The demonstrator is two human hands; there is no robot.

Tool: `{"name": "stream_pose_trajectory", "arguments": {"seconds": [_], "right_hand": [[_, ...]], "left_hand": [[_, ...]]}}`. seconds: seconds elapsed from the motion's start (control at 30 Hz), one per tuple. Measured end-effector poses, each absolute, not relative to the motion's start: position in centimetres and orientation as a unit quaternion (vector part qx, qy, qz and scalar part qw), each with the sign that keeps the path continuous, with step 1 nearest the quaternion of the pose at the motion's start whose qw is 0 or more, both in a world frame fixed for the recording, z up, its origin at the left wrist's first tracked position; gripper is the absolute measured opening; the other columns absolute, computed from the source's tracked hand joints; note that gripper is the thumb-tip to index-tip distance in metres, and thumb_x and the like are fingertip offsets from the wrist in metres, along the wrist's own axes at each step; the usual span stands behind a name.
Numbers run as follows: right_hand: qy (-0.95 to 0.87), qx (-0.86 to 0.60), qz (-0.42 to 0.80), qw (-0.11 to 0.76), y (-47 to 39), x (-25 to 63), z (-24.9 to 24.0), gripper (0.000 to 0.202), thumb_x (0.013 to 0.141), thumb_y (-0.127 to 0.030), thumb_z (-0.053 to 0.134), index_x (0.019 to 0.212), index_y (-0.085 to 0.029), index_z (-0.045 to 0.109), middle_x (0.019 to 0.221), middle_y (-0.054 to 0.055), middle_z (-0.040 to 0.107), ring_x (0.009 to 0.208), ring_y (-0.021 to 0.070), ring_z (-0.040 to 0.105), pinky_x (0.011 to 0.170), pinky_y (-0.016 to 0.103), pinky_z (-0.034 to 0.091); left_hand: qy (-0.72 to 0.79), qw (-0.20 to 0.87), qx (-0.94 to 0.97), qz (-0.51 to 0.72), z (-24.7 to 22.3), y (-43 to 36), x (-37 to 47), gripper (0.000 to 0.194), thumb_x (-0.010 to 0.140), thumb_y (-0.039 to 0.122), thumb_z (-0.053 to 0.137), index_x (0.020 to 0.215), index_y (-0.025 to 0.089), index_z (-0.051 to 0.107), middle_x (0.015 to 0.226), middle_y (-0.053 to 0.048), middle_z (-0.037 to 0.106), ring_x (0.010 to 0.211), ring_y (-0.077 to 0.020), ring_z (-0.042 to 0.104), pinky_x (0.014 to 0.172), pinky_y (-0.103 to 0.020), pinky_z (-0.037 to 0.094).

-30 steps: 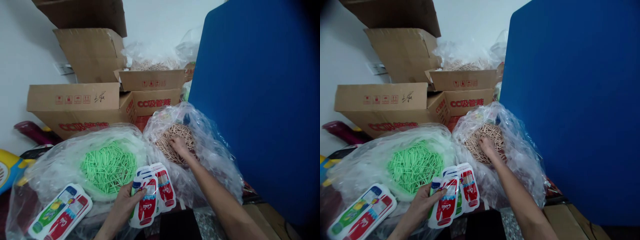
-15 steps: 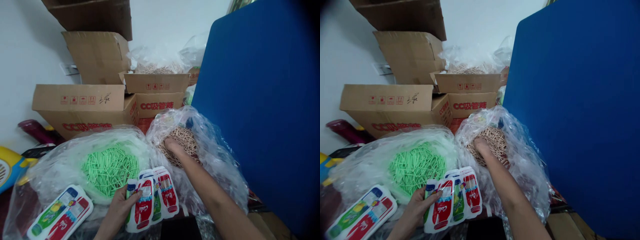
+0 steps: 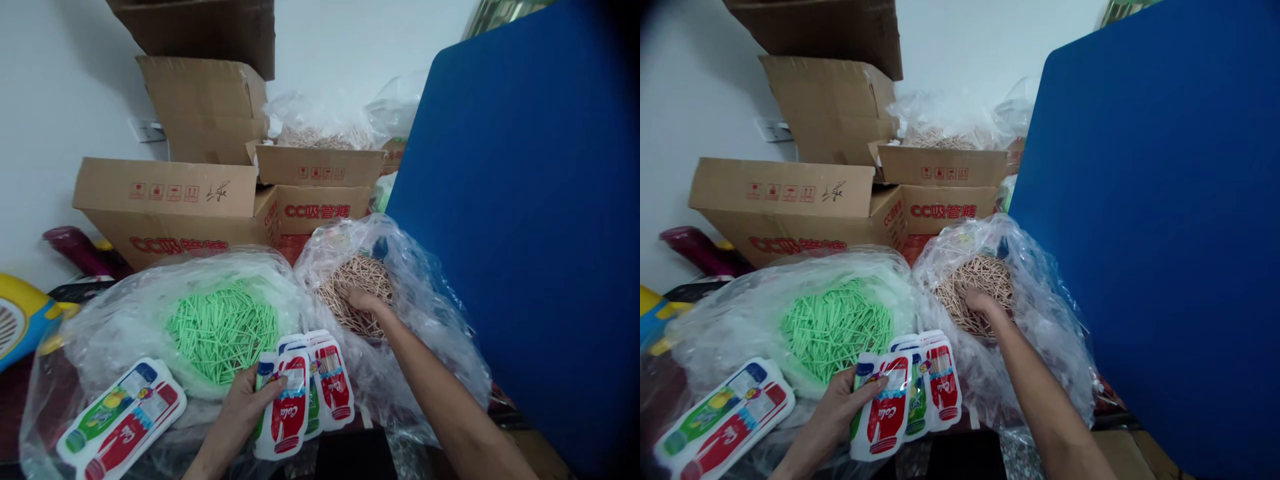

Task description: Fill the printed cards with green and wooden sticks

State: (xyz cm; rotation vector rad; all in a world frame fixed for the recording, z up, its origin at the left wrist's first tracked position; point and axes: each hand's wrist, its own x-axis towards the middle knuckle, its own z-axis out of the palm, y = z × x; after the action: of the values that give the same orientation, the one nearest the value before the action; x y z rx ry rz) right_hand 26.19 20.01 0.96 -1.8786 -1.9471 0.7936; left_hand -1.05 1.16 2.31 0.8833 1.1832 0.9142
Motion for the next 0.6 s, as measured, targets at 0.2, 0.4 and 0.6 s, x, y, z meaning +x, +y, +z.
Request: {"name": "stream_pose_trajectory", "arguments": {"seconds": [0.2,0.4,0.6], "right_hand": [[-0.571,-0.664,0.436,0.206,18.8,28.4,-0.9,0.021,0.093,-0.028,0.048,0.104,-0.014,0.058,0.096,0.007,0.064,0.078,0.0156,0.062,0.071,0.034,0.054],[-0.493,-0.610,0.515,0.346,15.8,29.6,-2.5,0.008,0.086,-0.019,0.045,0.085,-0.019,0.053,0.066,-0.001,0.060,0.062,0.0131,0.063,0.067,0.028,0.054],[-0.443,-0.563,0.537,0.445,14.3,29.5,-4.0,0.018,0.078,-0.037,0.056,0.080,-0.021,0.050,0.073,0.003,0.064,0.065,0.0170,0.065,0.070,0.034,0.054]], "left_hand": [[0.518,0.658,0.363,0.409,2.4,0.9,-1.5,0.031,0.066,0.037,0.077,0.085,0.014,0.068,0.077,-0.006,0.075,0.066,-0.0225,0.069,0.064,-0.031,0.055],[0.521,0.662,0.358,0.402,3.0,0.6,-1.0,0.031,0.066,0.037,0.077,0.085,0.014,0.068,0.074,-0.005,0.075,0.063,-0.0214,0.068,0.062,-0.030,0.055],[0.524,0.654,0.381,0.391,2.8,0.6,-0.4,0.028,0.068,0.037,0.076,0.083,0.015,0.067,0.078,-0.006,0.075,0.062,-0.0192,0.067,0.061,-0.028,0.054]]}}
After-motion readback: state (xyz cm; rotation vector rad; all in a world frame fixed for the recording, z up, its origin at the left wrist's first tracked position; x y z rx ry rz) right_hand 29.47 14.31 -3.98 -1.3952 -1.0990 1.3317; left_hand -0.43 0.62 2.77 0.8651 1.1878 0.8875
